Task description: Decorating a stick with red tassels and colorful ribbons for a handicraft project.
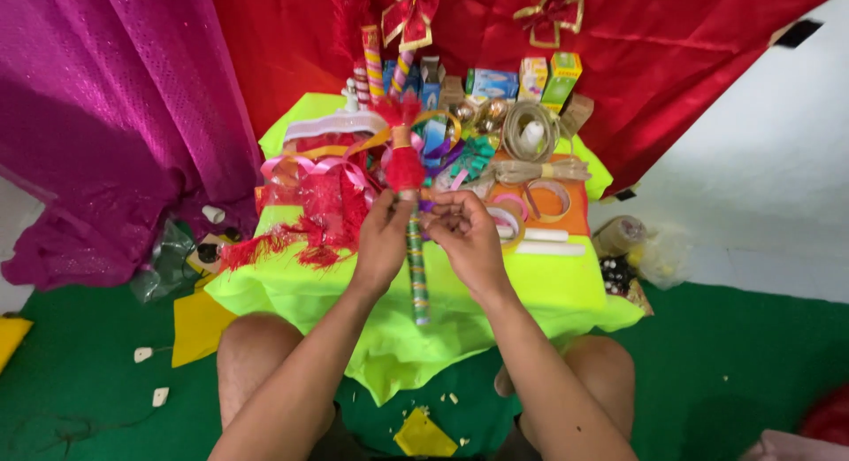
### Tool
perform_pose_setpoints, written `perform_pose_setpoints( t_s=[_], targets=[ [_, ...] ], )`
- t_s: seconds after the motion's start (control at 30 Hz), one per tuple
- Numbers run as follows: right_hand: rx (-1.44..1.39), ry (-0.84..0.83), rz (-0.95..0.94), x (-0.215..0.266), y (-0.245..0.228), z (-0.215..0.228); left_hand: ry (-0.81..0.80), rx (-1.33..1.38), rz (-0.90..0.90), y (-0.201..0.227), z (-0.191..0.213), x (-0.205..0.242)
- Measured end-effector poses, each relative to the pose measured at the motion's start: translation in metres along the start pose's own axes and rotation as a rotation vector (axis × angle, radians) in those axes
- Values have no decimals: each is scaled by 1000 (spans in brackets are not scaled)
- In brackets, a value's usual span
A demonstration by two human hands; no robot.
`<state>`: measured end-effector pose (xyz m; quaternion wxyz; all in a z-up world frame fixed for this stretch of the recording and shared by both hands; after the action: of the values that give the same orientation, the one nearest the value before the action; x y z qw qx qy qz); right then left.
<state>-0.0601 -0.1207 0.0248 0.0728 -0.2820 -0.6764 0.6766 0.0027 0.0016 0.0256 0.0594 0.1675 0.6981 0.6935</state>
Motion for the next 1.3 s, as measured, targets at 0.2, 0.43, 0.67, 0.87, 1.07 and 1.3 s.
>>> perform_pose_setpoints(
  t_s=[0.2, 0.43, 0.67, 0.87, 1.07, 1.3],
  targets=[
    [-74, 87, -53, -14, -2, 18, -19, 273, 127, -21, -2, -20],
    [-255, 197, -72, -47, 9, 27, -43, 280, 188, -21, -4, -27],
    [57, 169, 16, -148, 35, 26, -12, 321, 181, -19, -9, -38],
    [748, 21, 326, -268, 76, 12, 5, 313, 107, -27, -16, -69],
    [1152, -207, 371, -324, 107, 11, 237, 487, 266, -18, 5, -82],
    [1294, -443, 190, -327, 64, -10, 67, 618, 272, -6, -1, -81]
  ],
)
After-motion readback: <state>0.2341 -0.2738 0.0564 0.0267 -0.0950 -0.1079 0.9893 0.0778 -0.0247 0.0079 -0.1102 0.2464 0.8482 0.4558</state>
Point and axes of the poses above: each hand's wrist, its own x-axis away from the middle knuckle, its own z-axis out of the back of the hand, y = z × x, the point moved 2 cm from there along -x, towards the middle knuckle, and after that the axes turned 6 degrees about z, right-handed, at the moved point
